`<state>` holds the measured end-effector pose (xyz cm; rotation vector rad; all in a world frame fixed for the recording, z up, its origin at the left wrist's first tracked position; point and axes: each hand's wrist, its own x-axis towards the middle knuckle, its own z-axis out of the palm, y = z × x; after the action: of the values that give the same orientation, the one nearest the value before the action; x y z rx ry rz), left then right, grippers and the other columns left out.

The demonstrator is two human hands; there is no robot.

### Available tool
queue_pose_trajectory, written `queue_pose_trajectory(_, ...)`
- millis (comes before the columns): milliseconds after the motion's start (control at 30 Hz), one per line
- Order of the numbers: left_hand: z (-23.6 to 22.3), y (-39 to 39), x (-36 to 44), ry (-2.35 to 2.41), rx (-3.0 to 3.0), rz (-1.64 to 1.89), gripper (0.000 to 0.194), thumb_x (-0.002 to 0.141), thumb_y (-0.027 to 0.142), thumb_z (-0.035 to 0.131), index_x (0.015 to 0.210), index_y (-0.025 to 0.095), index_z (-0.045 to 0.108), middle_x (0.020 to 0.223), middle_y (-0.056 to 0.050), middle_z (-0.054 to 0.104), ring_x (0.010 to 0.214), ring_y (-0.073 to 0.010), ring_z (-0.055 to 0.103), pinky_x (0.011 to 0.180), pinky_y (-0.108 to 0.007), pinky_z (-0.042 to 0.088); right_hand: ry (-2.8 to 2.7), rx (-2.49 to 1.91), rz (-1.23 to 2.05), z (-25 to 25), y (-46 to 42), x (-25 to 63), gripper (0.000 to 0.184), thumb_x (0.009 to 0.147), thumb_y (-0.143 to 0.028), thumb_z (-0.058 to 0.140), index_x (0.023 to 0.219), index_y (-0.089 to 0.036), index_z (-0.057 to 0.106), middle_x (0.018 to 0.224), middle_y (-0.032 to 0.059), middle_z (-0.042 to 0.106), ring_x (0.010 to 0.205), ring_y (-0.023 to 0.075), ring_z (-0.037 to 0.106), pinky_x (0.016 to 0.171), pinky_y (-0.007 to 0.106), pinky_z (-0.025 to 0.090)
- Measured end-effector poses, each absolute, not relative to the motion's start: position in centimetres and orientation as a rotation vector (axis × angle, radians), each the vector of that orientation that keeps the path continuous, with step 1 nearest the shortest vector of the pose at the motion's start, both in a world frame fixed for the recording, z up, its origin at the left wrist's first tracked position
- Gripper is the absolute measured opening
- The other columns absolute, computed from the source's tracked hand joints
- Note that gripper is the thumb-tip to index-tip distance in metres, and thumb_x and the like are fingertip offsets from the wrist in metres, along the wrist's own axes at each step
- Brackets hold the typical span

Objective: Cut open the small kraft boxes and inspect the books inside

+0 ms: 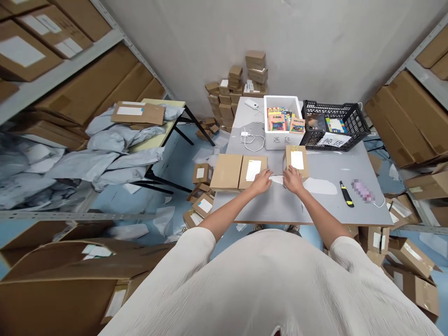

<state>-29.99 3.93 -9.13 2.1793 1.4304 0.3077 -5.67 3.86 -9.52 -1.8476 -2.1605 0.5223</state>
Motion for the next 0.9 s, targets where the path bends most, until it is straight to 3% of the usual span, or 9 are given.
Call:
queue_pose_trajectory(133,-9.6,5.0,-24.5,1.346,2.123,0.325,0.062,0.105,0.025,0.058,0.166,0.022,0.049,0.176,-0.019,0.042,0.155,-0.0353,0.053,0.129,-0.051,0.043,-1.878,-2.007,0.528,-10.5,4.6,0.0,0.051,0.100,-0.041,0.059,0.147,-0.024,0.070,0.175,0.0195,0.043,0.156,0.0468,0.039,0.121,0.071,0.040)
queue_pose_trajectory(267,-10.0,5.4,-19.7,1.466,1.954,0.308,0.070,0.104,0.025,0.061,0.170,0.018,0.040,0.181,-0.024,0.032,0.157,-0.0387,0.052,0.130,-0.053,0.042,-1.720,-1.937,0.852,-11.7,5.8,4.3,0.064,0.094,-0.041,0.064,0.155,-0.023,0.060,0.163,0.0191,0.056,0.141,0.0386,0.061,0.118,0.060,0.052)
queue_pose_trajectory(433,-9.7,4.4,-16.3,1.564,1.867,0.364,0.072,0.097,0.025,0.068,0.165,0.017,0.046,0.175,-0.023,0.040,0.159,-0.0389,0.048,0.132,-0.052,0.039,-1.688,-1.663,1.048,-12.5,5.9,6.3,0.074,0.089,-0.042,0.071,0.159,-0.027,0.053,0.154,0.0140,0.067,0.121,0.0319,0.073,0.110,0.053,0.060)
queue_pose_trajectory(567,-9.3,2.9,-15.8,1.636,1.795,0.337,0.067,0.096,0.030,0.070,0.159,0.023,0.052,0.173,-0.019,0.041,0.151,-0.0385,0.055,0.127,-0.049,0.045,-1.651,-1.686,0.930,-12.1,4.9,6.8,0.064,0.091,-0.044,0.067,0.152,-0.024,0.059,0.141,0.0158,0.073,0.108,0.0312,0.076,0.099,0.052,0.064)
queue_pose_trajectory(700,-9.0,2.0,-16.9,1.641,1.827,0.215,0.070,0.096,0.033,0.069,0.163,0.024,0.047,0.171,-0.019,0.044,0.143,-0.0361,0.062,0.121,-0.047,0.049,-1.699,-1.656,0.871,-11.9,4.3,6.5,0.049,0.095,-0.042,0.058,0.140,-0.023,0.067,0.124,0.0133,0.075,0.096,0.0278,0.074,0.096,0.049,0.064)
queue_pose_trajectory(800,-8.7,2.1,-18.2,1.690,1.930,0.114,0.064,0.100,0.032,0.064,0.161,0.022,0.050,0.169,-0.019,0.049,0.151,-0.0377,0.054,0.124,-0.051,0.044,-1.800,-1.542,0.880,-12.1,4.2,5.2,0.043,0.097,-0.040,0.054,0.133,-0.023,0.072,0.124,0.0126,0.071,0.099,0.0273,0.073,0.101,0.049,0.063)
queue_pose_trajectory(900,-8.3,2.2,-19.5,1.715,1.964,0.058,0.053,0.103,0.030,0.059,0.155,0.023,0.055,0.164,-0.016,0.058,0.155,-0.0364,0.050,0.129,-0.056,0.037,-1.904,-1.439,0.841,-12.2,4.2,3.5,0.044,0.100,-0.039,0.053,0.136,-0.024,0.072,0.129,0.0133,0.067,0.115,0.0302,0.070,0.110,0.051,0.059)
